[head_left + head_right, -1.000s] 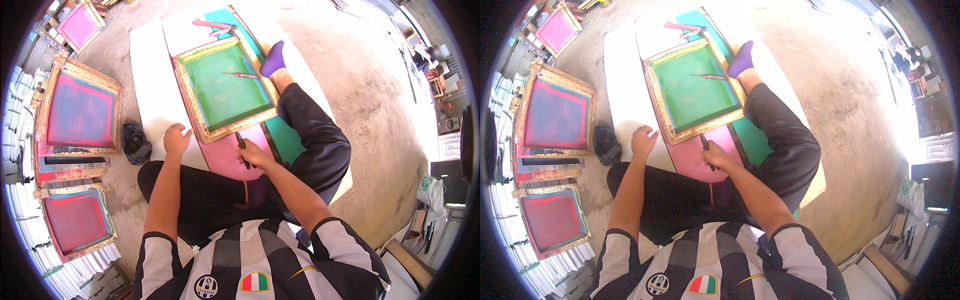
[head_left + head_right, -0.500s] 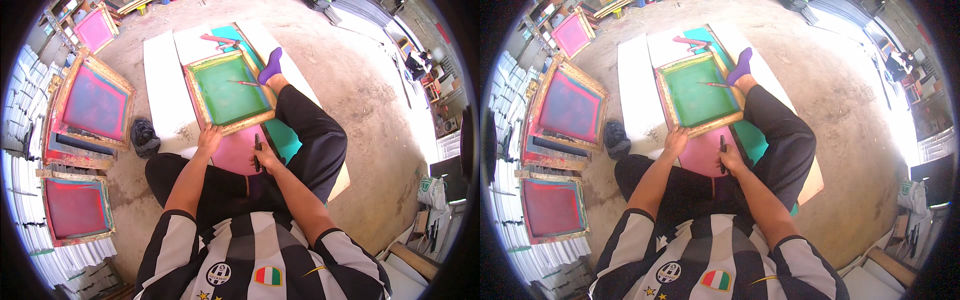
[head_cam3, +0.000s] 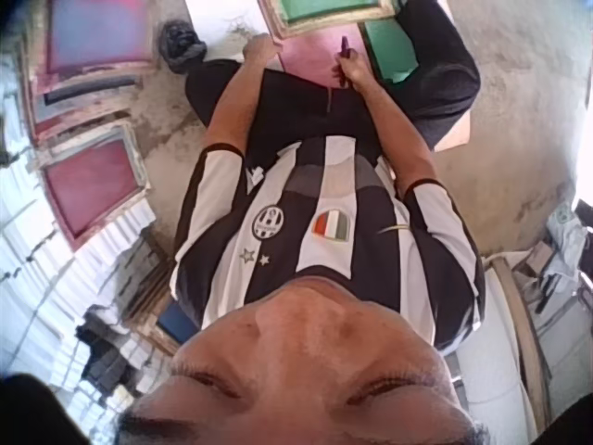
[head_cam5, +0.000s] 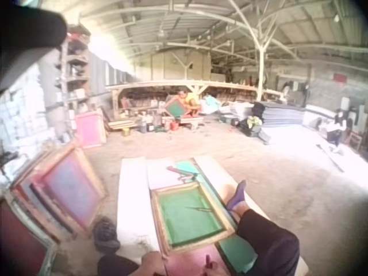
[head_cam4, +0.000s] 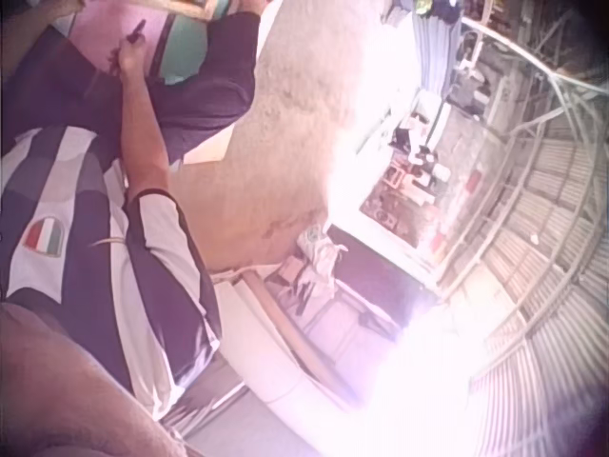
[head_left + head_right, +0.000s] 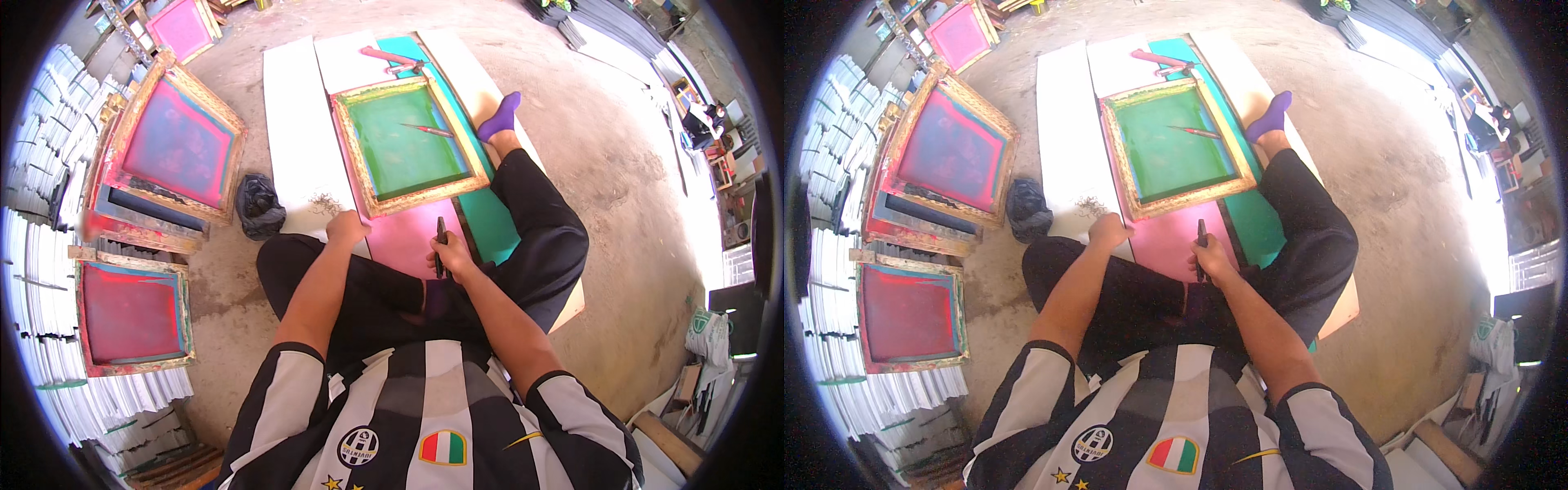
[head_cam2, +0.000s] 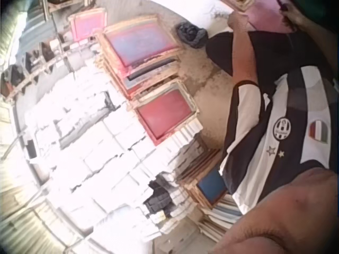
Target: The person sits on the floor and uses a utility knife to trim excess material from the edges of a rectangular frame. They repeatedly scrape along the frame's perimeter, removing small pieces of debris.
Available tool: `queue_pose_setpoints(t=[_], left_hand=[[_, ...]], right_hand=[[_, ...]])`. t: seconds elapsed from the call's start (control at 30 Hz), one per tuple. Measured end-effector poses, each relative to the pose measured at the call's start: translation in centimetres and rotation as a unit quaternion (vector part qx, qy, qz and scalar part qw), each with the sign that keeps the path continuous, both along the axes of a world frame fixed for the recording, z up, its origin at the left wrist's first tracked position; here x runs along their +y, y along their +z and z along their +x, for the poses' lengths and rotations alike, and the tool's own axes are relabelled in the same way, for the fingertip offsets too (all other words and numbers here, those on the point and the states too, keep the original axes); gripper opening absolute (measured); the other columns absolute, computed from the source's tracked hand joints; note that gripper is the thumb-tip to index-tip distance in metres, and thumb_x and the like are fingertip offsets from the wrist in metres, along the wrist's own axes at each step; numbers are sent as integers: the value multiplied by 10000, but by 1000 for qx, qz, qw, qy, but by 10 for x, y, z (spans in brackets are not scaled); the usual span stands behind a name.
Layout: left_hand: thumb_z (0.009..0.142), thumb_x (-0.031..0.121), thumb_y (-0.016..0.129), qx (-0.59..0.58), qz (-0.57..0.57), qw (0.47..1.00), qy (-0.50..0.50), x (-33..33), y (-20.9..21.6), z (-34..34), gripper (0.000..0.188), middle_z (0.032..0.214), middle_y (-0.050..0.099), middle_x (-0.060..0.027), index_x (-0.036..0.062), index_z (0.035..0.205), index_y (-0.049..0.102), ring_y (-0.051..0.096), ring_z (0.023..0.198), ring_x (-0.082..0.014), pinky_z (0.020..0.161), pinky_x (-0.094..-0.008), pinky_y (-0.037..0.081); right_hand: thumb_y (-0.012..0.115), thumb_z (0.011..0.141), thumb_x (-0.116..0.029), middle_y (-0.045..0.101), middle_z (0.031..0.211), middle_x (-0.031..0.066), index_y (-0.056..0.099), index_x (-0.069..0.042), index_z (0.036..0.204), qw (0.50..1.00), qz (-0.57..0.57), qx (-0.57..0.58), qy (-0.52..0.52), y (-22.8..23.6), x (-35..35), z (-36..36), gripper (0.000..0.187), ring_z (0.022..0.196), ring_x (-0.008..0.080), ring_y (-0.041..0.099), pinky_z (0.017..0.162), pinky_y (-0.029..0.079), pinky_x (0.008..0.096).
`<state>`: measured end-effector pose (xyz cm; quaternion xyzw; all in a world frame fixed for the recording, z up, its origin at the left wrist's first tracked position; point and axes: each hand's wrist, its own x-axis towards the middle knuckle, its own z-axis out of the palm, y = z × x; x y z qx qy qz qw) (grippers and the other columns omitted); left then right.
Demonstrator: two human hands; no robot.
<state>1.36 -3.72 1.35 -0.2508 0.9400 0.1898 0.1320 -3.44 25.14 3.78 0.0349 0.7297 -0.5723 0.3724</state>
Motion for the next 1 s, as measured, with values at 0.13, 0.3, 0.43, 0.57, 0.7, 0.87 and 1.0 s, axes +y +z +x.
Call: queue_pose_setpoints(t=[0.13, 0.3, 0.43, 0.57, 0.7, 0.87, 1.0], left_hand=[[825, 403, 752, -46, -74, 984, -153, 21, 0, 10, 415, 1005, 753, -149, 66, 1065, 751, 739, 940, -328, 781, -480, 572], [847, 428, 754, 1, -123, 965, -232, 53, 14, 33, 555, 1026, 730, -123, 68, 1256, 648, 731, 906, -333, 783, -504, 565], [847, 416, 765, 43, -120, 960, -250, 57, 10, 15, 569, 1084, 711, -119, 78, 1286, 633, 704, 1007, -323, 826, -509, 557], [807, 274, 817, 221, -139, 929, -263, 86, 28, -35, 652, 1382, 551, -159, 80, 1380, 574, 533, 1274, -343, 1029, -486, 452], [785, 253, 837, 233, -149, 937, -215, 123, 15, -97, 632, 1363, 560, -136, 75, 1340, 593, 508, 1288, -343, 1049, -484, 419], [821, 192, 782, 81, -92, 982, -142, 146, -3, -126, 557, 1311, 596, -136, 119, 1340, 593, 540, 1255, -342, 1025, -497, 448], [831, 121, 742, 104, -74, 981, -147, 131, -18, -130, 527, 1287, 610, -136, 158, 1336, 596, 560, 1225, -362, 996, -502, 480]], right_hand=[[612, 1010, -200, 655, 835, 111, 538, -10, 1180, 994, 48, 54, 80, -19, -10, -11, 266, 636, 187, 656, 548, 537, 363], [604, 983, -196, 660, 836, 104, 533, -13, 1196, 992, 35, 50, 113, -27, -11, -13, 289, 624, 181, 653, 530, 519, 367], [597, 968, -211, 669, 861, 120, 525, 15, 1192, 996, 8, 40, 78, -28, -2, -26, 326, 658, 200, 675, 574, 541, 380], [619, 1000, -243, 672, 882, 143, 553, 23, 1135, 988, 71, 99, 90, -15, 18, -74, 305, 727, 215, 691, 654, 565, 384], [626, 980, -308, 683, 903, 174, 584, 21, 1102, 961, 151, 185, 140, 10, 36, -114, 353, 803, 302, 693, 700, 555, 452], [618, 962, -308, 680, 880, 189, 616, 6, 1066, 962, 145, 191, 128, -18, 76, -140, 331, 823, 323, 689, 714, 526, 469], [630, 956, -289, 682, 991, 210, 618, 10, 1119, 989, 97, 79, 83, -30, 71, -134, 341, 929, 337, 676, 803, 525, 456]])
